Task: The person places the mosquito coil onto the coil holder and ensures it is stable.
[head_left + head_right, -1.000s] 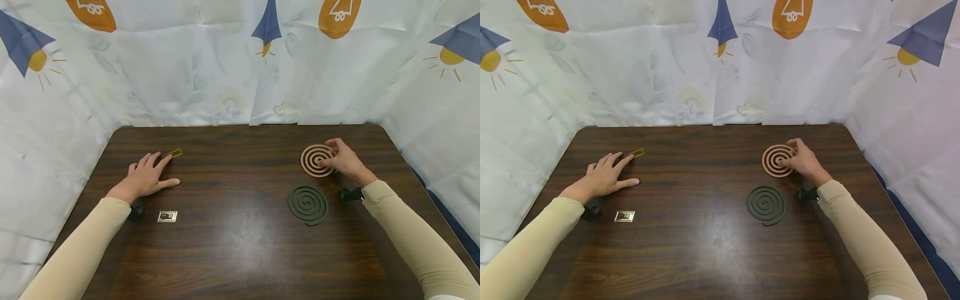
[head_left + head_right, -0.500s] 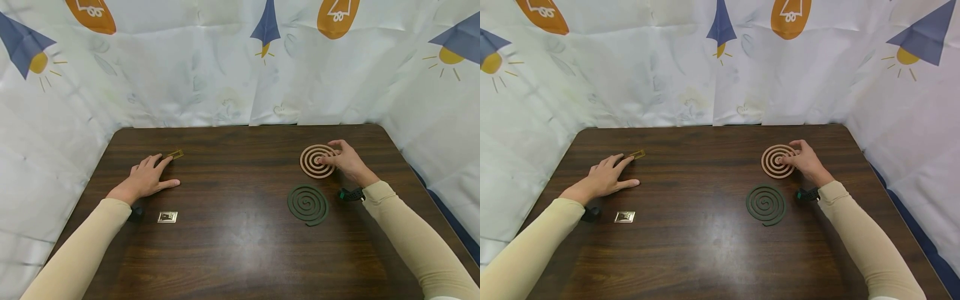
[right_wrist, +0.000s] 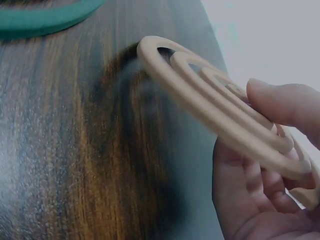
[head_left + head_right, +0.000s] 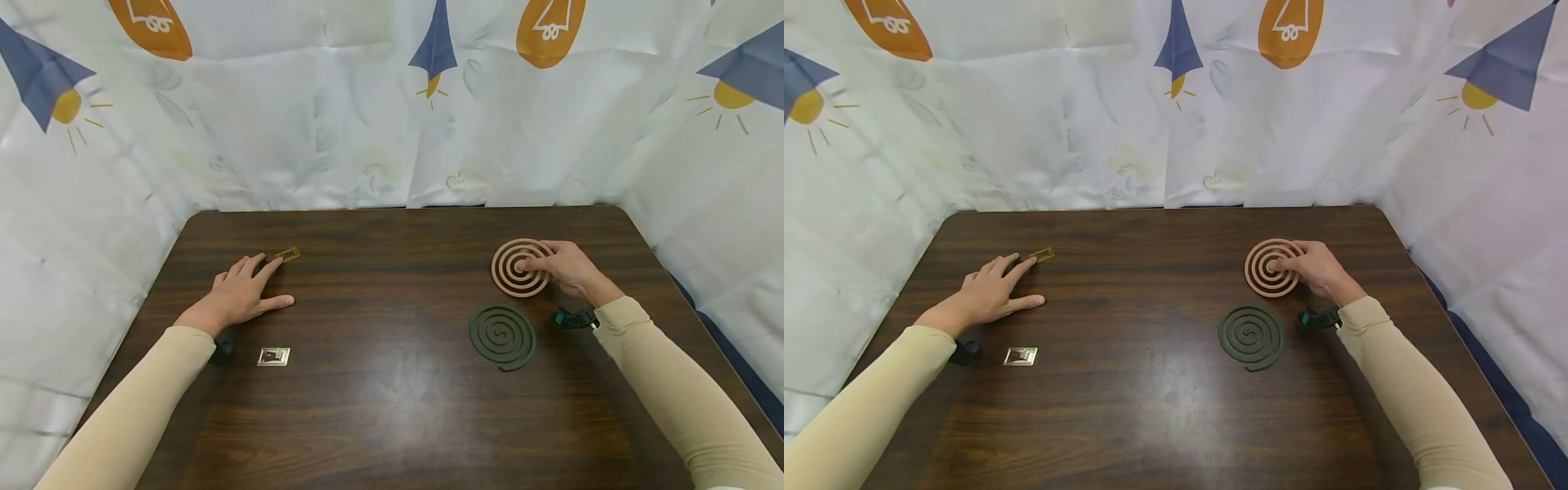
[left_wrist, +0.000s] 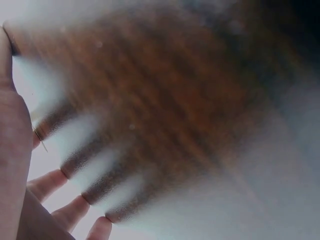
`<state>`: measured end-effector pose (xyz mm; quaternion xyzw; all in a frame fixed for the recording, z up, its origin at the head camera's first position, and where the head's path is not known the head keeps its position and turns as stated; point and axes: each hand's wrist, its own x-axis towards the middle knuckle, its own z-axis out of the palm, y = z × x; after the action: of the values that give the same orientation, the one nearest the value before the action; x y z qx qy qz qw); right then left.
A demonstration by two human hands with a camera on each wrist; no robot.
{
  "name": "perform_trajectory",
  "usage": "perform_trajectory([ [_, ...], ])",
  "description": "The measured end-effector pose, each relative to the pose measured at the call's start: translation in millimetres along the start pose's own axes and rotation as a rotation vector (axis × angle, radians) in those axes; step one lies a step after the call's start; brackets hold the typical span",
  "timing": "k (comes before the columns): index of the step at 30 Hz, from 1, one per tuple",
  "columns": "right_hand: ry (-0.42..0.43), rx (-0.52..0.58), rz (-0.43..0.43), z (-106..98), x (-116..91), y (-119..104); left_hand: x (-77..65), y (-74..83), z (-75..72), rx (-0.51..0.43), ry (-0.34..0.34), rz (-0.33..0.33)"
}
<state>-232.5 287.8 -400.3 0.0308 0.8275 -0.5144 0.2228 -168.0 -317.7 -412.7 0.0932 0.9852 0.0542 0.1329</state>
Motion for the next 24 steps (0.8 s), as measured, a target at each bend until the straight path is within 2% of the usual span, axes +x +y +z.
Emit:
perform_trajectory([
  [9, -0.039, 0.048, -0.005, -0.4, -3.8, -2.7, -1.2, -0.3, -0.5, -0.003, -0.003, 0.003],
  [17, -0.035, 0.072, -0.031, -1.1, -3.6, -2.9, -0.8, 2.5, -0.8, -0.007, 0.009, 0.018],
  [24, -0.02, 0.11, -0.02, -0.7, -6.2, -1.8, -2.1, 3.7, 1.3, 0.002, 0.017, 0.029],
])
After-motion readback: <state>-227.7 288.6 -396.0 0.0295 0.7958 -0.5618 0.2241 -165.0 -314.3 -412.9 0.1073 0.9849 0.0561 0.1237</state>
